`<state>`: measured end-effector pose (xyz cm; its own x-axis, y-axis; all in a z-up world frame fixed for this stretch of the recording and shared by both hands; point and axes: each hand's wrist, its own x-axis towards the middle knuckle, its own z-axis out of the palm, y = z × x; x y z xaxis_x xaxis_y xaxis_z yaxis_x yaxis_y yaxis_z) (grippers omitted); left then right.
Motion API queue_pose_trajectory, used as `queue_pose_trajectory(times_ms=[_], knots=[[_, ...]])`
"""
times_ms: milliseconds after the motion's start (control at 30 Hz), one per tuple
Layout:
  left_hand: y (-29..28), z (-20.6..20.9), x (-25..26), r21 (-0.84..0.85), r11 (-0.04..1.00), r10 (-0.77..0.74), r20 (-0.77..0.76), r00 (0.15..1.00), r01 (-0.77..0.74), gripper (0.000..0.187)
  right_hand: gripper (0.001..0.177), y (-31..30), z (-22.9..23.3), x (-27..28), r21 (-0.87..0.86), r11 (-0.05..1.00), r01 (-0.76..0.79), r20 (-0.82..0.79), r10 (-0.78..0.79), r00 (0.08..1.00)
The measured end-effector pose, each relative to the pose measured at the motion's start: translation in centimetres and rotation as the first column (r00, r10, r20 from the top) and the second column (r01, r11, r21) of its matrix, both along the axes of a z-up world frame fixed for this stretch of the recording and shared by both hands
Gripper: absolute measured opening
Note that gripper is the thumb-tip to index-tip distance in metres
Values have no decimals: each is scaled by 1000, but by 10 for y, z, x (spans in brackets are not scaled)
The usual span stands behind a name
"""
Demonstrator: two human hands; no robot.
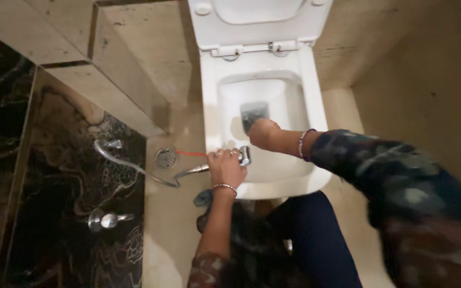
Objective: The person scrubs the inside of a white toilet bowl using a long-handled brush while simultaneously rinsing the bowl and the brush with a handheld bidet sprayer. The person cleans the rim, seat, and under-seat areas before rinsing the brush.
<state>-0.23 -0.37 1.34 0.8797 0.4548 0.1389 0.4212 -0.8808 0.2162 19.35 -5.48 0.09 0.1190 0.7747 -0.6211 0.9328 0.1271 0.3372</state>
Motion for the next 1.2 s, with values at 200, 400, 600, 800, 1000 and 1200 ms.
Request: queue_pose_trajectory(times_ms=[200,400,600,800,1000,1200], knots=[[2,-5,0,8,1000,-13,42,999,13,29,11,45,21,11,138,948,287,-72,-279,958],[1,-8,1,31,1000,-7,54,999,6,31,15,12,39,45,318,869,378,-122,-358,926],[2,-9,-2,11,1000,-19,104,994,18,31,26,-8,56,41,18,944,331,-78,-328,941],[2,-5,-1,-15,1000,-6,75,997,7,35,28,33,34,20,175,893,415,-200,-381,903],[0,-7,-1,6,1000,-14,83,996,13,31,21,30,20,19,343,908,241,-123,-211,970],[1,-11,-1,5,1000,-21,175,984,21,31,18,-7,25,42,130,987,-93,-118,109,987]])
